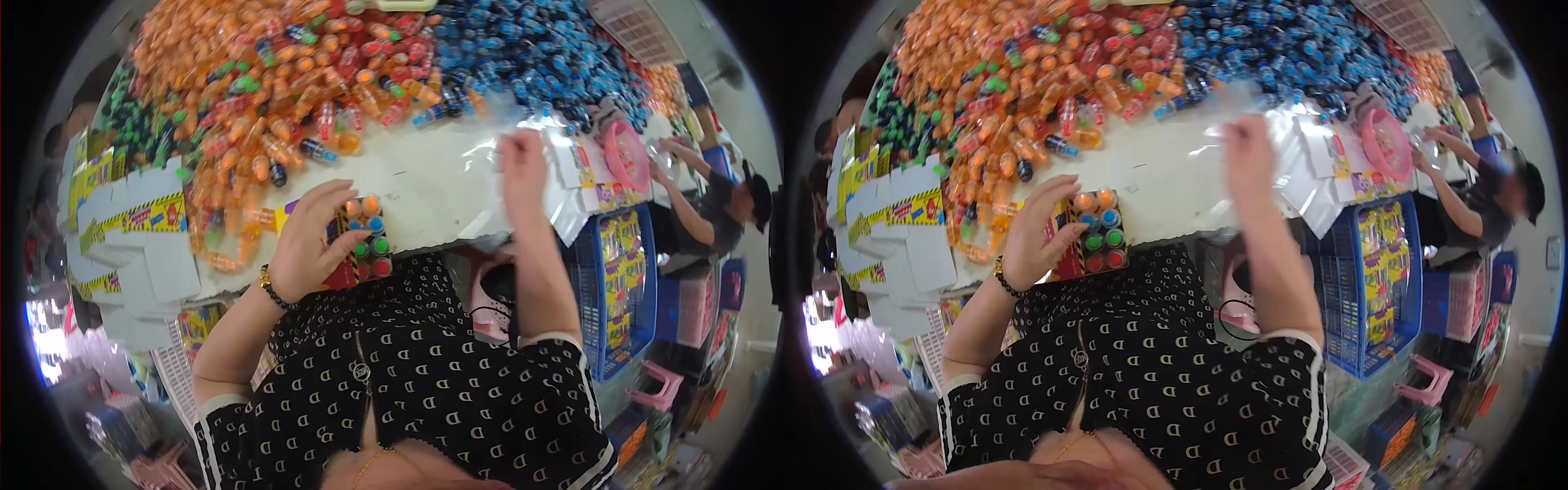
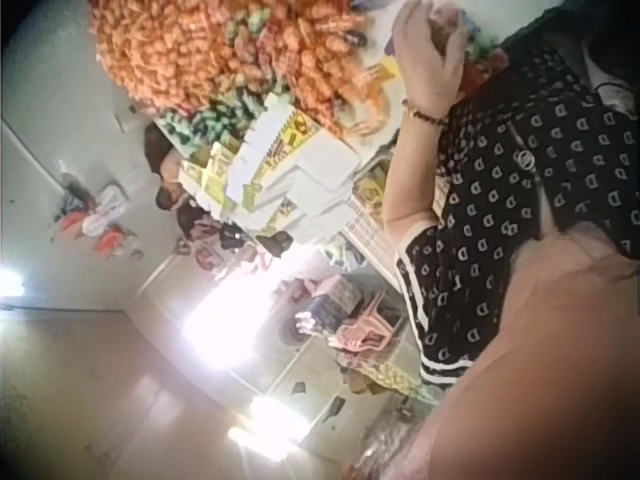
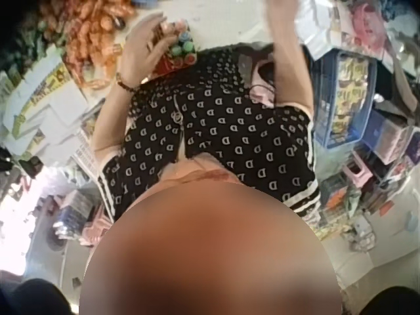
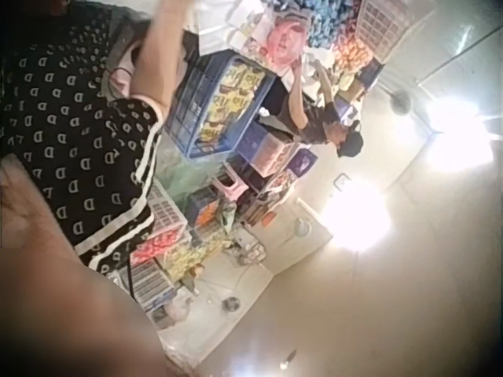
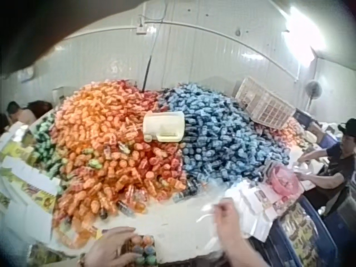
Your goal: Sorting small jelly cups from a large pile and arranging them into boxes, then placing the boxes into plastic bags.
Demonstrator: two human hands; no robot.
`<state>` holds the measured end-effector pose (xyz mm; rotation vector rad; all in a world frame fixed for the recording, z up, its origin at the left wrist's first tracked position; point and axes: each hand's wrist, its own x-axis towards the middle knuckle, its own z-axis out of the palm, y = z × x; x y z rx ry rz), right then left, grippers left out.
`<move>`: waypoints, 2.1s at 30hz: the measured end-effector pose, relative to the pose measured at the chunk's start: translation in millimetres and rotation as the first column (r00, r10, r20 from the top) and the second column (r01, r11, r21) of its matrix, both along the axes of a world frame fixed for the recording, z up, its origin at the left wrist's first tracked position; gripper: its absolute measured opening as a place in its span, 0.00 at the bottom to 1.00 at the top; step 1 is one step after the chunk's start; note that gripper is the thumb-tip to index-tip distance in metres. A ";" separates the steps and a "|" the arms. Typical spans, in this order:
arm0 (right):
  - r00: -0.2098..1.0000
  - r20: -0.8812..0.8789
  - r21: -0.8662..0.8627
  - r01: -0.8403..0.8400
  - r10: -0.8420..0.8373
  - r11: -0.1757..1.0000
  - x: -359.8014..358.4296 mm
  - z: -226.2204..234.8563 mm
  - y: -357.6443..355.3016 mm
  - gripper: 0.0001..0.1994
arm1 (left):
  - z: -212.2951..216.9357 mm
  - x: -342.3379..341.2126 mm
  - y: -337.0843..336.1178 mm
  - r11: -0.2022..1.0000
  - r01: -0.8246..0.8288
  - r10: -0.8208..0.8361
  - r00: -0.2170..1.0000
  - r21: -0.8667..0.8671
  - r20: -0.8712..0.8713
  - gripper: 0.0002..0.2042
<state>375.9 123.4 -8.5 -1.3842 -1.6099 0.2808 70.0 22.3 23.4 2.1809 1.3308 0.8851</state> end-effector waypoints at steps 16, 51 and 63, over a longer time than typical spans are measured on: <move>0.677 0.027 0.241 -0.719 0.736 0.652 -179.4 89.8 -8.9 0.15 | 62.8 -18.6 18.3 0.691 -0.631 0.480 0.766 0.354 0.428 0.06; 0.198 -0.881 0.281 -0.512 0.430 0.812 -163.5 63.8 -27.5 0.10 | -21.8 -79.9 -3.8 0.868 -0.497 0.087 0.153 0.001 0.984 0.03; 0.563 -0.757 -0.052 -0.559 0.333 0.828 -117.8 -108.8 -64.6 0.09 | -129.3 -55.2 -19.0 0.827 -0.338 0.496 0.062 -0.449 0.866 0.07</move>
